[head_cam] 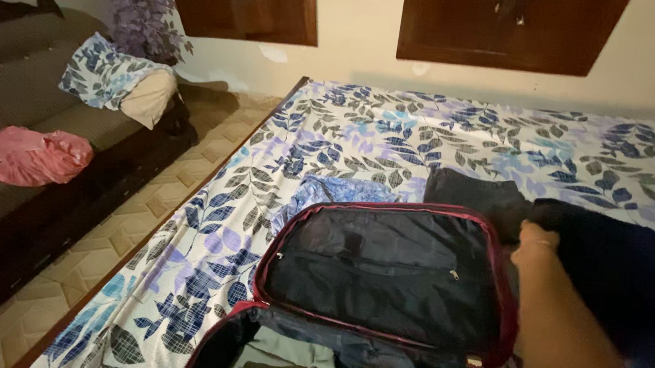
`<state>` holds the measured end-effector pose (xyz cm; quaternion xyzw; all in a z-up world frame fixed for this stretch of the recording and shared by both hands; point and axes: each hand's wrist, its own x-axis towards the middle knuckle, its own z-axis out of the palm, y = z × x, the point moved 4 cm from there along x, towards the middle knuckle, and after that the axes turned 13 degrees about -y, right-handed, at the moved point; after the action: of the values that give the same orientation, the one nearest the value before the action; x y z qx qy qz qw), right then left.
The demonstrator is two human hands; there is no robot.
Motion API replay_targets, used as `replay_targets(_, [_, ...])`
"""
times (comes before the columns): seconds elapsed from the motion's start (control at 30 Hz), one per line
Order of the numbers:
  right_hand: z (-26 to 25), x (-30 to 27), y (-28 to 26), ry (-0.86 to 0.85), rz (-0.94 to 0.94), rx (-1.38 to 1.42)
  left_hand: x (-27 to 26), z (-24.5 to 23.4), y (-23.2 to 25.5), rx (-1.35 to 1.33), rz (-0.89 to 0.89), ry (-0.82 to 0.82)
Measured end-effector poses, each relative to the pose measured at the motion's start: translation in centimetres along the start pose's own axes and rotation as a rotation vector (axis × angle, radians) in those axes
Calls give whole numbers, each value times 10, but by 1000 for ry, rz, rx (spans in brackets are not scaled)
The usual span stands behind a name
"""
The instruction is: The person places several items of clothing into a suitcase, including folded pants and shirts, by hand.
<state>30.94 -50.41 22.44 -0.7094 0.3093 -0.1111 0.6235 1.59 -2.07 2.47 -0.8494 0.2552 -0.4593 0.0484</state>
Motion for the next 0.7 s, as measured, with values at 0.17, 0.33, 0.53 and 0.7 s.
replay_targets(0.17, [-21, -28, -98, 124, -131, -10, -1, 16, 5, -5, -28, 55])
replay_targets(0.33, [-65, -31, -181, 214, -485, -327, 10, 12, 0, -34, -57, 116])
replay_targets(0.53, [-122, -84, -255, 115, -675, -437, 16, -5, -5, -24, -54, 66])
replay_targets(0.7, [-155, -186, -304, -227, -1087, -117, 14, -58, -23, -357, 258, -656])
